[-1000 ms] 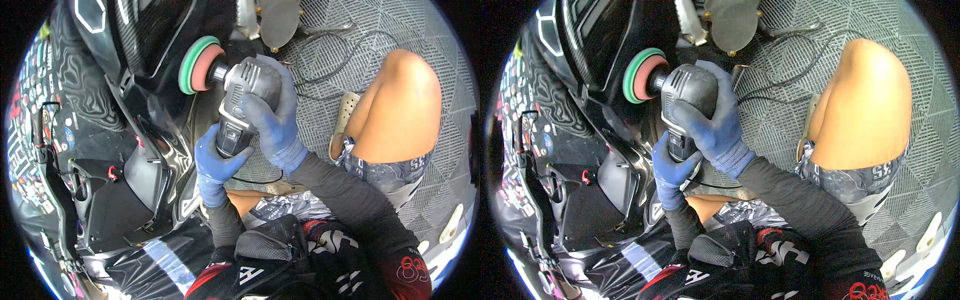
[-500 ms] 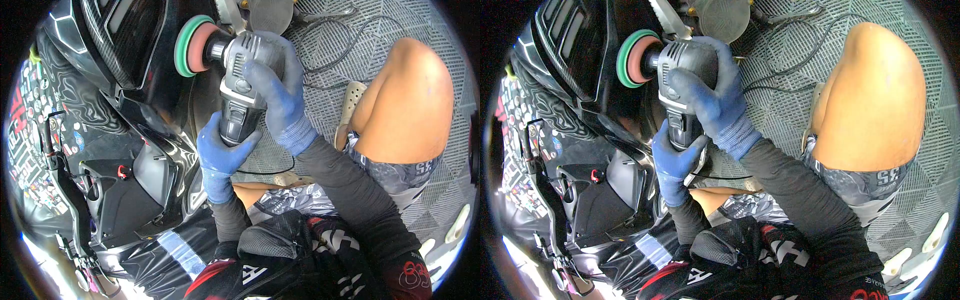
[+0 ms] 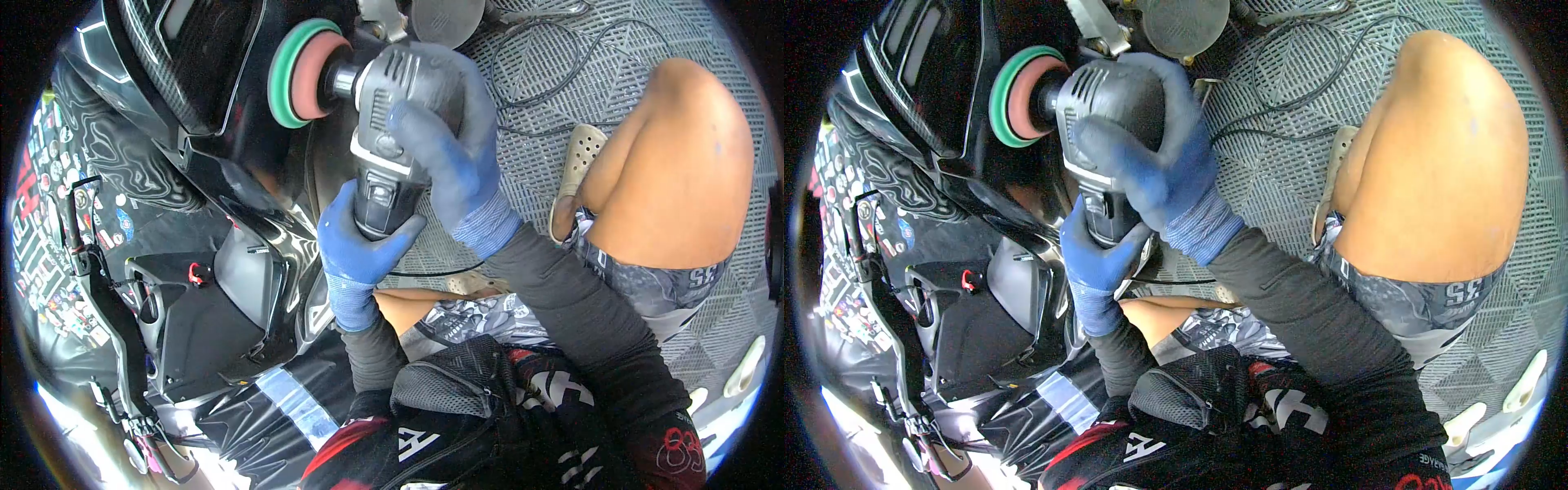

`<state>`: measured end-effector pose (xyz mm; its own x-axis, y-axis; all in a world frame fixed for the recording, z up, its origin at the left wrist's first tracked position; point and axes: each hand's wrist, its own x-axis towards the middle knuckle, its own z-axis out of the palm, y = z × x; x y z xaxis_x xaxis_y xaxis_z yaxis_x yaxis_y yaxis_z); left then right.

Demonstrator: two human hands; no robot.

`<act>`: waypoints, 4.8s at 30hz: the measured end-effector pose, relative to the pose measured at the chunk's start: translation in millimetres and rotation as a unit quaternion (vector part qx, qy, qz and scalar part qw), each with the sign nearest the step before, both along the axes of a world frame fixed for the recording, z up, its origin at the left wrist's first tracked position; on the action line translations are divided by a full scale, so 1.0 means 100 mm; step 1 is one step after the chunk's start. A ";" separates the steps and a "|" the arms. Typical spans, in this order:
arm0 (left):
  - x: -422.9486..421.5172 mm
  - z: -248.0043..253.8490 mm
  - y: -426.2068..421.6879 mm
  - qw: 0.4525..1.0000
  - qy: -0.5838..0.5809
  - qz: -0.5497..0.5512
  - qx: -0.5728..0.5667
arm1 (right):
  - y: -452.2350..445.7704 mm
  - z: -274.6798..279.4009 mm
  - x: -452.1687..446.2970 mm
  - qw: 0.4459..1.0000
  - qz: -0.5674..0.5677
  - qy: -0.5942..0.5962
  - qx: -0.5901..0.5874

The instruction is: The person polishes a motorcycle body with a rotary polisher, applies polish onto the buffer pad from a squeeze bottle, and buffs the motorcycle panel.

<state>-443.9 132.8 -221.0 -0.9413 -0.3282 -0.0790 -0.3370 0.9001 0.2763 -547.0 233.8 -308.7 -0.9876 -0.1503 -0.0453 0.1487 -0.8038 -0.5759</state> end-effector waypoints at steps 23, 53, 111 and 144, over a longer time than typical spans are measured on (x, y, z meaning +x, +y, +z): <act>0.36 0.08 -0.16 0.998 -0.049 0.048 -0.003 | -0.28 -0.08 0.45 0.994 0.070 -0.066 -0.042; 0.35 0.26 -0.20 0.991 -0.102 0.044 -0.072 | -0.32 -0.05 0.44 0.987 0.074 -0.108 -0.094; 0.85 0.27 -0.38 0.984 -0.122 0.081 -0.098 | -0.61 -0.20 0.90 0.984 0.144 -0.082 -0.070; 1.33 0.17 -0.50 0.982 -0.114 0.118 -0.099 | -0.81 -0.26 1.28 0.958 0.222 -0.141 -0.115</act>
